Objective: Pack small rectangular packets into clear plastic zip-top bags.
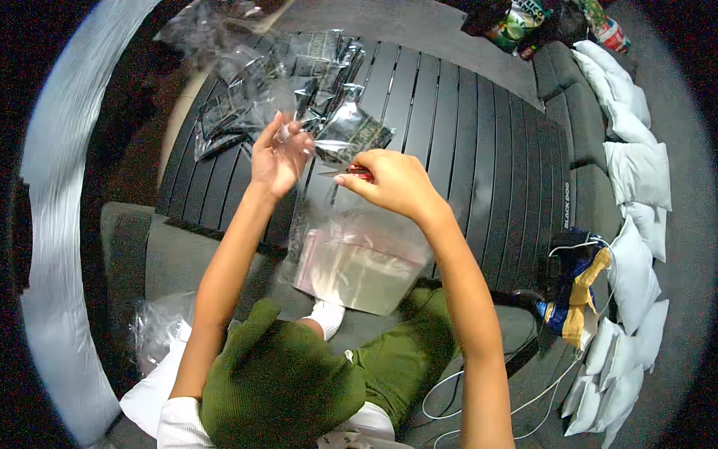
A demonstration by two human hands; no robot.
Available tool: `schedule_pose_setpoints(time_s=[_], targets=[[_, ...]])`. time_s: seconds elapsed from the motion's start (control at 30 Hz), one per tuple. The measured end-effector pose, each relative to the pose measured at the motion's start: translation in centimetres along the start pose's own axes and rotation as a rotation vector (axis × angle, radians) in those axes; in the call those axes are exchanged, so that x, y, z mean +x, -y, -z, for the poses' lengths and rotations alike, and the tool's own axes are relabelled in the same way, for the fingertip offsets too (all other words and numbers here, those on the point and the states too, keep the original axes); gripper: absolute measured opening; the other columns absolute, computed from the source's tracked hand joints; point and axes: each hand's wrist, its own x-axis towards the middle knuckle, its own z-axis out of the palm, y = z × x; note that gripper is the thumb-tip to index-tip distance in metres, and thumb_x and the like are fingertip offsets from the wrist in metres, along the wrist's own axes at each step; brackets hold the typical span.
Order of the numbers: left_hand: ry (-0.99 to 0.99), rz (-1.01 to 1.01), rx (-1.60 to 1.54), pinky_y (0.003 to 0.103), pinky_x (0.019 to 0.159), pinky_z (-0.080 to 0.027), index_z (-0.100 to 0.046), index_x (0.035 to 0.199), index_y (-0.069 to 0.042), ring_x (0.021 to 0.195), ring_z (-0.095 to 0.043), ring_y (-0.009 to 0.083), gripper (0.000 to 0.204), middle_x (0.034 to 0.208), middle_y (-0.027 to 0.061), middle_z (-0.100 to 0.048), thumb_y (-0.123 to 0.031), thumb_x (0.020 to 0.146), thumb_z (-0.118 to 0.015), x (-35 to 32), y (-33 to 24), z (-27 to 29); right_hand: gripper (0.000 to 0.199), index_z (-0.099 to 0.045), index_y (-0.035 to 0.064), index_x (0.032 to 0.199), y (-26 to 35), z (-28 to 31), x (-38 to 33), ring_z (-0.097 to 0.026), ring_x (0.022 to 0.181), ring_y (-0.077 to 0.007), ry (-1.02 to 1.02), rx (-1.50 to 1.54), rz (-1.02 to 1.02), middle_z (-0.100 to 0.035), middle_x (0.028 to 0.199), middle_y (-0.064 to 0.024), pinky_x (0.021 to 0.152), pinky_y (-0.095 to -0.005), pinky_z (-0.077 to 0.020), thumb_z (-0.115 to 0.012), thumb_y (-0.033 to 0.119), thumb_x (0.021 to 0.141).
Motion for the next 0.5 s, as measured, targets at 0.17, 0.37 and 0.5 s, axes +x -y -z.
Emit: schedule_pose_setpoints(time_s=[0.17,0.37,0.5], targets=[[0.022,-0.076,0.029,0.031,0.068,-0.046,-0.057,0.089,-0.014,0.066,-0.054,0.0156,0.014,0.076,0.0017,-0.056,-0.027,0.086,-0.054,-0.4,-0.4,-0.6,0.046,-0.065,0.0050,0.076,1.3,-0.2,1.3,-0.059,0.063,-0.0289,0.122,-0.048,0.013,-0.061,0.065,-0.0112,0.056,-0.0367,-0.0450,-0.056,0.050,0.076],[0.051,-0.124,0.171,0.033,0.066,-0.051,-0.055,0.093,-0.012,0.070,-0.058,0.0168,0.015,0.079,0.0041,-0.056,-0.025,0.086,-0.054,-0.4,-0.2,-0.8,0.047,-0.068,0.0061,0.073,2.3,-0.6,2.9,-0.061,0.063,-0.0291,0.181,-0.099,0.030,-0.062,0.064,-0.0122,0.057,-0.0374,-0.0469,-0.057,0.052,0.074],[-0.060,-0.136,0.323,0.031,0.064,-0.052,-0.053,0.095,-0.009,0.071,-0.058,0.0158,0.016,0.080,0.0042,-0.056,-0.023,0.087,-0.054,-0.5,-0.3,-1.8,0.044,-0.068,0.0076,0.072,3.3,-1.5,3.5,-0.060,0.061,-0.0288,0.196,-0.133,0.074,-0.062,0.063,-0.0122,0.056,-0.0371,-0.0464,-0.057,0.051,0.075]])
